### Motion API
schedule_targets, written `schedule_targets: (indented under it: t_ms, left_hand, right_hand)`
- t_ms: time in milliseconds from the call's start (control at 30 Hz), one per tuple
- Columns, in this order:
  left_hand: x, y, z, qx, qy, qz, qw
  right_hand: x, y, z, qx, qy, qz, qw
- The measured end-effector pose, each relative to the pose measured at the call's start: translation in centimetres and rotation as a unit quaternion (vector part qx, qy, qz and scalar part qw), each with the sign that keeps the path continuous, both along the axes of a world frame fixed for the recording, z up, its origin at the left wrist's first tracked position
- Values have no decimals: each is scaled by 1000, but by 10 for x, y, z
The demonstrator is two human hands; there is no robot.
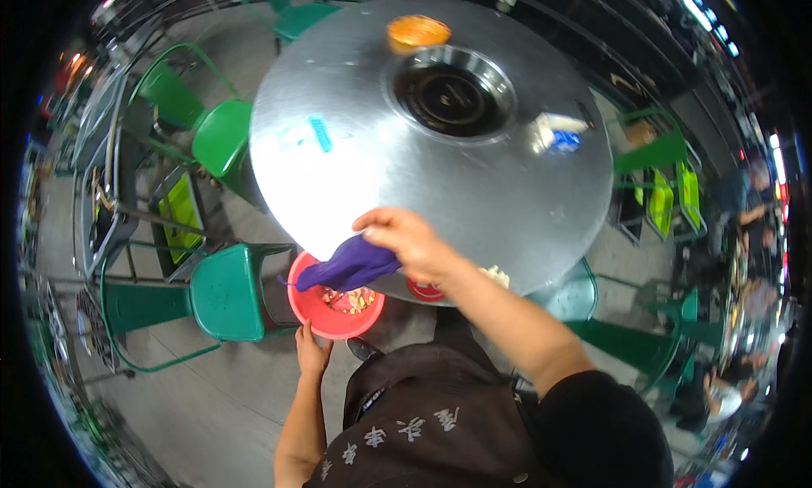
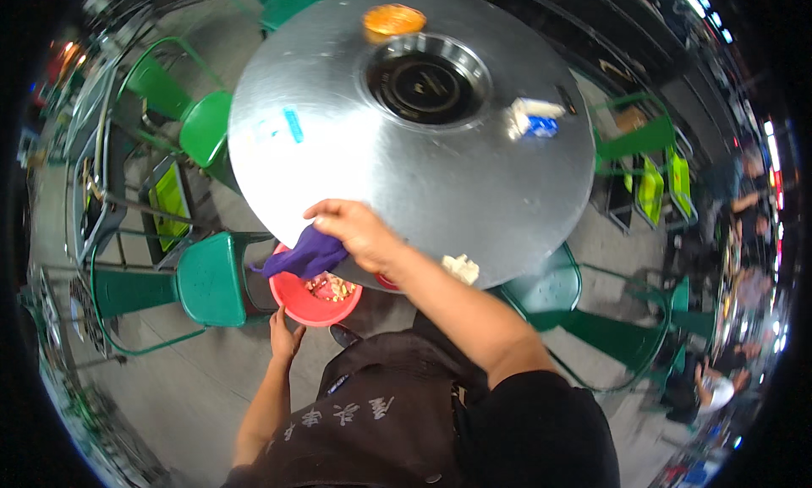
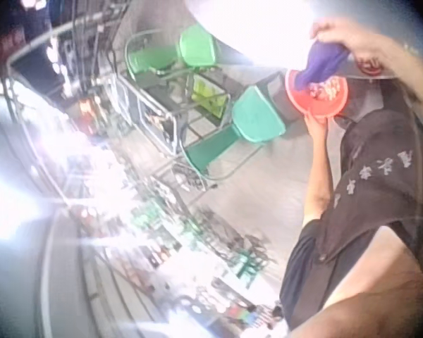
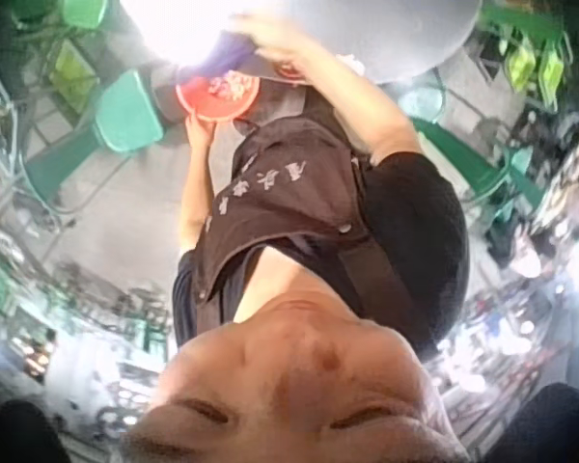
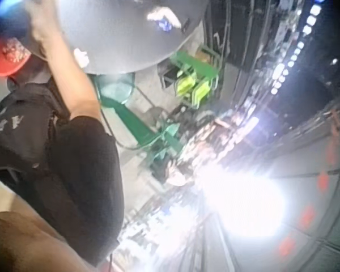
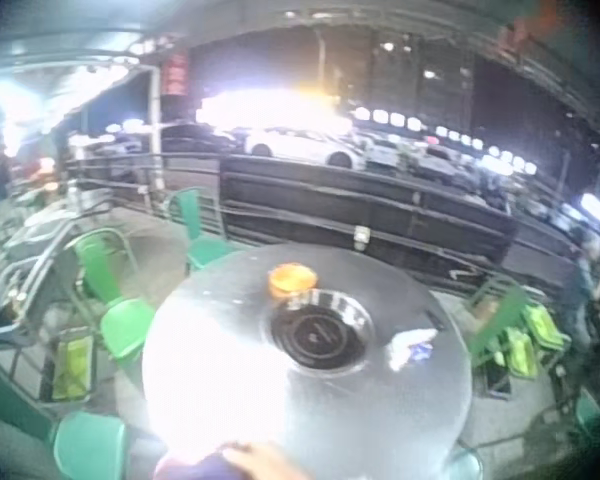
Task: The person wipes a round metal table with a purple cloth, removes trash into a red bucket, and places a basket on a service cart. They then push the cart through the restaurant and collect a tray of chopsticks from another table, placing it on the cart.
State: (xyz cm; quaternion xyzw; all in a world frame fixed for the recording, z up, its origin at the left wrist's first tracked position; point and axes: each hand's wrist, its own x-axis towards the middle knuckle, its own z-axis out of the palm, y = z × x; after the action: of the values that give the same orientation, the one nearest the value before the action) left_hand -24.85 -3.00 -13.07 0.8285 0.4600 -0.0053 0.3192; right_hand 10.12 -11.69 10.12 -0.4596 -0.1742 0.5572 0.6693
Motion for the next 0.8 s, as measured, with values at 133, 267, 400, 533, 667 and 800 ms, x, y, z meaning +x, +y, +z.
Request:
schedule_targets:
  t_ms: [133, 267, 400, 533, 667, 800]
  left_hand:
    - [-37, -21, 5, -79, 109, 35, 990]
    - [12, -20, 43, -57, 25, -26, 998]
    - [126, -27, 112, -29, -101, -150, 983]
    - [197, -38, 146, 103, -127, -191, 968]
    - [213, -21, 143, 136, -89, -168, 972]
    - [199, 3, 131, 150, -92, -151, 973]
  right_hand:
    - [93, -115, 79, -73, -136, -145, 977]
    - [173, -243, 20, -300, -358, -202, 861]
    - [152, -291, -104, -476, -684, -136, 536]
    - [79, -259, -128, -482, -664, -151, 551]
    - [6, -219, -138, -512, -626, -135, 572]
    - [-49, -143, -121, -480, -499, -117, 712]
